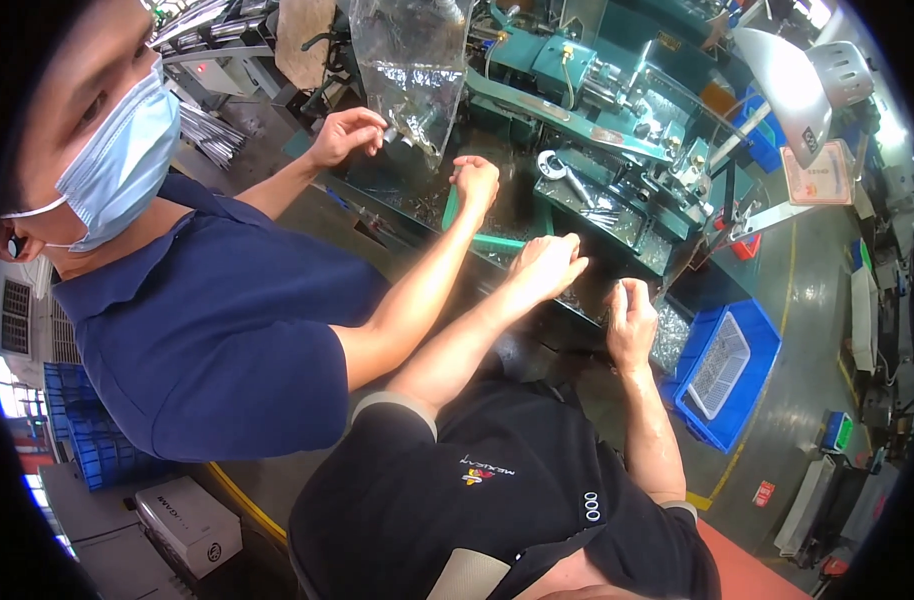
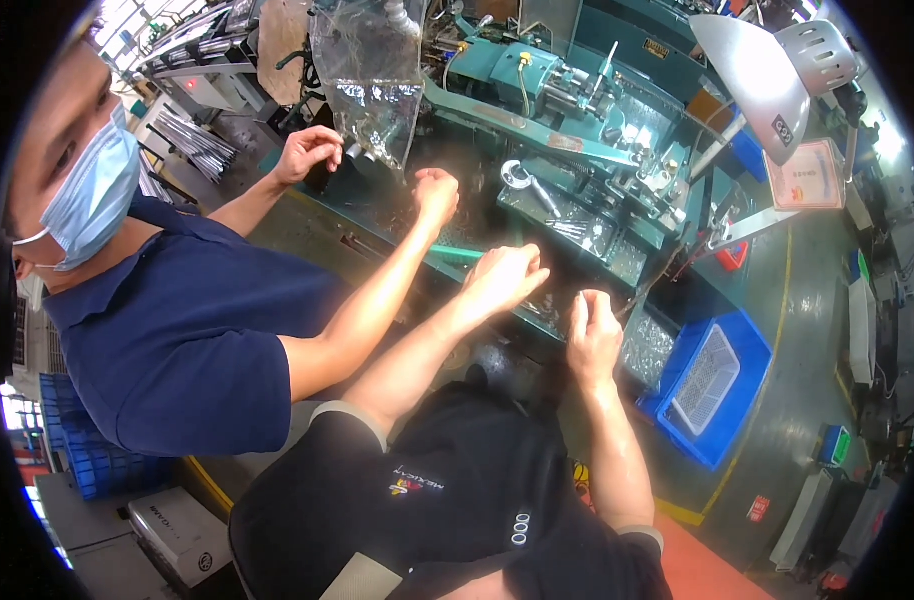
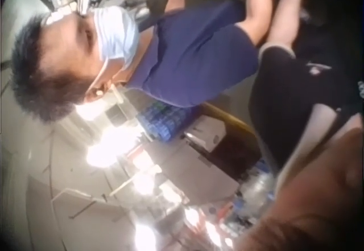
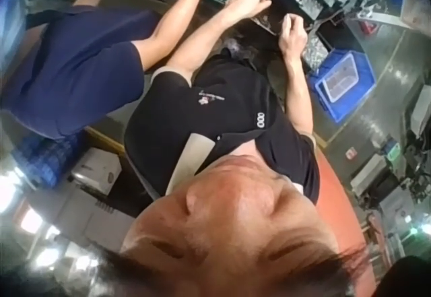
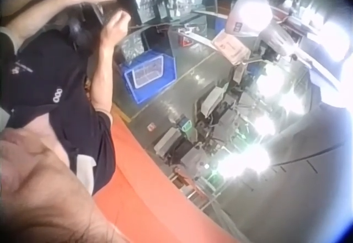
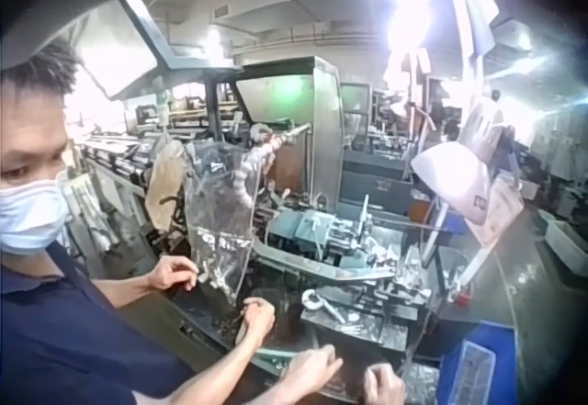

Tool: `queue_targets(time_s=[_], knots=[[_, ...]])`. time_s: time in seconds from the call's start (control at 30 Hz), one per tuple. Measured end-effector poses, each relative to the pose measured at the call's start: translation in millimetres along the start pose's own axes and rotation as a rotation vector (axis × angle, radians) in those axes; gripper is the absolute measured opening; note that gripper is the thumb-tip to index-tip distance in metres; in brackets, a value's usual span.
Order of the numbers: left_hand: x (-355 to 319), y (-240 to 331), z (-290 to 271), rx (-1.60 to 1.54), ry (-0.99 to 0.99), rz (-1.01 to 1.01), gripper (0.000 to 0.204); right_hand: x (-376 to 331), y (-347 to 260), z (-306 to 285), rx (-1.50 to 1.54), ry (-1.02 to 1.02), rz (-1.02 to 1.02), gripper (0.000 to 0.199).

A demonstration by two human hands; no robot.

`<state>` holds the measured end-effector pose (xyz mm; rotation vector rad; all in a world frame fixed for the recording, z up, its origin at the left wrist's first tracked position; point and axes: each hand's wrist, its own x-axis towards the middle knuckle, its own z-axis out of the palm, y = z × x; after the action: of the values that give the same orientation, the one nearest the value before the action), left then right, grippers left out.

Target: The person measures metal parts using a micrometer, retrieves parts from a machine tray by hand, and places parts into a plastic bag.

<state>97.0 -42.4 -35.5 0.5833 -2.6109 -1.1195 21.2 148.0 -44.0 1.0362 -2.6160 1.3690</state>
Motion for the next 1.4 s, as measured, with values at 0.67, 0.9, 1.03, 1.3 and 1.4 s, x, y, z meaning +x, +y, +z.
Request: queue_targets(time_s=[0.67, 0.9, 1.03, 1.3, 1.4], knots=[[0.6, -2.3, 1.6, 0.021, -0.016, 0.001, 0.03, -0.4, 2.6, 3.2, 0.0, 0.022, -0.029, 0.015], [1.5, -6.1, 4.2, 0.025, 0.013, 0.017, 0.028, 1.1, 0.8, 3.1, 0.019, 0.013, -0.027, 0.015], [3.0, -2.2, 2.2, 0.034, -0.008, -0.002, 0.028, 1.0, 5.4, 3.7, 0.006, 0.028, -0.044, 0.015], [1.5, -3.0, 3.9, 0.029, 0.023, -0.001, 0.028, 0.7, 4.8, 3.6, 0.014, 0.003, -0.013, 0.015], [1.8, -2.7, 3.2, 0.041, 0.006, -0.005, 0.028, 0.5, 7.0, 4.1, 0.012, 0.011, -0.036, 0.015]])
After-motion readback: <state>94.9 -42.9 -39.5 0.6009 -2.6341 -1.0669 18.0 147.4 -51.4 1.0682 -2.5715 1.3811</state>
